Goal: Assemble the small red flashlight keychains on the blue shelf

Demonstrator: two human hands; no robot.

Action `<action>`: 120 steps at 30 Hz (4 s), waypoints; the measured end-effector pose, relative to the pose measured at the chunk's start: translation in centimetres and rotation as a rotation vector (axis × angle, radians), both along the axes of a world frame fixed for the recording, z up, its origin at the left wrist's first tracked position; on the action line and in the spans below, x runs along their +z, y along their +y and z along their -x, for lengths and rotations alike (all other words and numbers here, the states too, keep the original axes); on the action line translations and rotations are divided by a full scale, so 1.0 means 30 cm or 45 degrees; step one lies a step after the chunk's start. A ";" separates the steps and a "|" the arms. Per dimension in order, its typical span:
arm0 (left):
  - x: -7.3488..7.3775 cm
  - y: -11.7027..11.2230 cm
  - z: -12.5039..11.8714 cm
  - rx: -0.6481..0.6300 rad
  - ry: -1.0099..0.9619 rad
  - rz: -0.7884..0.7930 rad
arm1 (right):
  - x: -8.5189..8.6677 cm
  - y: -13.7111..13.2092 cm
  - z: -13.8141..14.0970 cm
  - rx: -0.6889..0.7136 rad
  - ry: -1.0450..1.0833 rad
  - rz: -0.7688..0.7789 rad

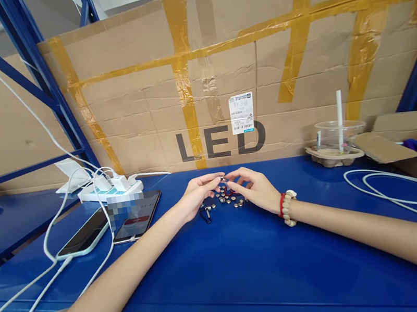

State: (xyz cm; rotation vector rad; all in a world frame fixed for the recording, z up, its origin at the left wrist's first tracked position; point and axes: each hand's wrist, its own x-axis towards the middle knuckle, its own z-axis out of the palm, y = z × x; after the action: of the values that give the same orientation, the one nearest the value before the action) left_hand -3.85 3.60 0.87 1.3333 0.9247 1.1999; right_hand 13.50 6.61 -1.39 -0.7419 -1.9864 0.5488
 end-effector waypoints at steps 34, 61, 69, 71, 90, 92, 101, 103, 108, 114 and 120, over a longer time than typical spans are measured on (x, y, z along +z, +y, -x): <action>0.011 -0.031 -0.035 -0.012 0.392 -0.003 | 0.017 -0.021 -0.001 -0.067 0.089 -0.091; -0.018 0.005 -0.009 0.286 0.766 -0.638 | -0.012 -0.003 -0.004 -0.119 -0.372 -0.307; -0.023 -0.010 -0.020 0.251 0.900 -0.718 | 0.001 -0.016 -0.002 -0.063 -0.569 -0.385; -0.028 -0.007 -0.018 0.239 0.892 -0.718 | 0.001 -0.014 -0.002 -0.048 -0.586 -0.406; -0.017 -0.005 -0.026 0.096 0.381 -0.393 | -0.013 0.010 -0.011 -0.087 -0.230 -0.492; -0.010 -0.008 -0.026 0.107 0.329 -0.325 | -0.012 0.009 -0.011 -0.087 -0.208 -0.501; 0.008 -0.018 -0.025 0.112 0.337 -0.200 | -0.009 0.000 -0.007 -0.010 -0.245 -0.561; 0.006 -0.015 -0.020 0.087 0.335 -0.207 | -0.007 -0.001 -0.008 -0.001 -0.251 -0.575; 0.003 -0.015 -0.018 0.044 0.331 -0.154 | -0.011 0.003 -0.006 0.012 -0.263 -0.626; -0.001 -0.022 -0.032 0.056 0.302 -0.145 | -0.023 0.014 -0.003 -0.012 -0.207 -0.615; 0.004 -0.035 -0.028 -0.030 0.285 0.033 | -0.007 0.002 -0.005 0.099 -0.200 -0.544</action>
State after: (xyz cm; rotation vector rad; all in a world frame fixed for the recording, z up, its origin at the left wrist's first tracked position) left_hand -3.01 2.55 1.00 1.4741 1.0758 1.0315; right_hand 13.65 6.67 -1.61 -0.4532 -2.1855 0.1006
